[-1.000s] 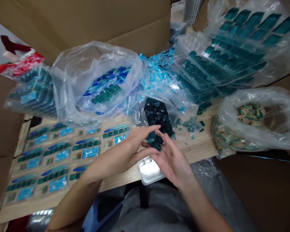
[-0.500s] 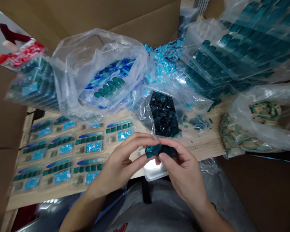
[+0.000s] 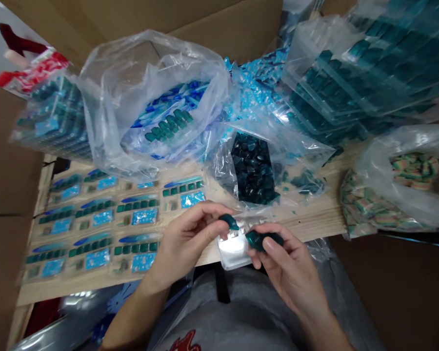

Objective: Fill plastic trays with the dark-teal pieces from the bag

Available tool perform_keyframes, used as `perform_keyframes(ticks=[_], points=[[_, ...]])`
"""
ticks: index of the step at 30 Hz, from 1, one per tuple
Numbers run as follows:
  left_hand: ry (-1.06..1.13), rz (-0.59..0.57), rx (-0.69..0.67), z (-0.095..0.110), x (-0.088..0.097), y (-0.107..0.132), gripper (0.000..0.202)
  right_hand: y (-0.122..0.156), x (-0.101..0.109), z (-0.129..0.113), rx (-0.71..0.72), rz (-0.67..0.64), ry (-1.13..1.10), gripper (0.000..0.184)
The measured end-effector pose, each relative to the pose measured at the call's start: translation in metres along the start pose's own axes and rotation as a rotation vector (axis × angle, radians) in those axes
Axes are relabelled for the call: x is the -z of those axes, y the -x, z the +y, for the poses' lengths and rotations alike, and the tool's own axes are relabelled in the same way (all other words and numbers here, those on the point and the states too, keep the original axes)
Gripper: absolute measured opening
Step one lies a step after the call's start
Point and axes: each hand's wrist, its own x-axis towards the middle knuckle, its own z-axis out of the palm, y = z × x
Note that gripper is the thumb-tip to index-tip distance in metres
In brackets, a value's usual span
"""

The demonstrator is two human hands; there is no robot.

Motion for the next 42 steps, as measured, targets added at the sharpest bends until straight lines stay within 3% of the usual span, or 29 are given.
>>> perform_keyframes(ticks=[4, 8, 11, 16, 19, 24, 30, 34, 39, 42], points=[[-0.064, -0.183, 0.022, -0.007, -0.015, 0.003, 0.017, 0.011, 0.029, 0.013, -0.081, 0.079, 0.03, 0.018], [0.271, -0.224, 0.034, -0.006, -0.034, 0.002, 0.018, 0.029, 0.042, 0.015, -0.085, 0.102, 0.036, 0.017], [0.315, -0.227, -0.051, -0.003, -0.038, 0.001, 0.01, 0.037, 0.037, 0.006, 0.023, 0.078, 0.074, 0.014], [0.095, -0.217, -0.202, 0.0, -0.031, 0.011, 0.007, 0.031, 0.021, -0.009, 0.16, 0.009, 0.195, 0.016], [0.033, -0.201, -0.249, 0.0, -0.028, 0.019, 0.016, 0.026, 0.015, -0.014, 0.153, -0.015, 0.267, 0.014], [0.131, -0.164, -0.285, -0.002, -0.03, 0.028, 0.039, 0.026, 0.009, -0.02, 0.151, -0.013, 0.375, 0.016], [0.097, -0.216, -0.308, -0.005, -0.023, 0.032, 0.051, 0.022, 0.003, -0.025, 0.177, -0.034, 0.494, 0.021], [-0.046, -0.231, -0.359, -0.011, -0.016, 0.036, 0.049, 0.018, 0.0, -0.026, 0.207, -0.057, 0.641, 0.017], [-0.473, -0.056, -0.384, -0.019, -0.014, 0.043, 0.032, 0.015, -0.006, -0.019, 0.389, -0.002, 0.831, 0.017], [-0.45, -0.054, -0.315, -0.02, -0.015, 0.046, 0.031, 0.014, -0.008, -0.012, 0.459, -0.006, 0.892, 0.018]])
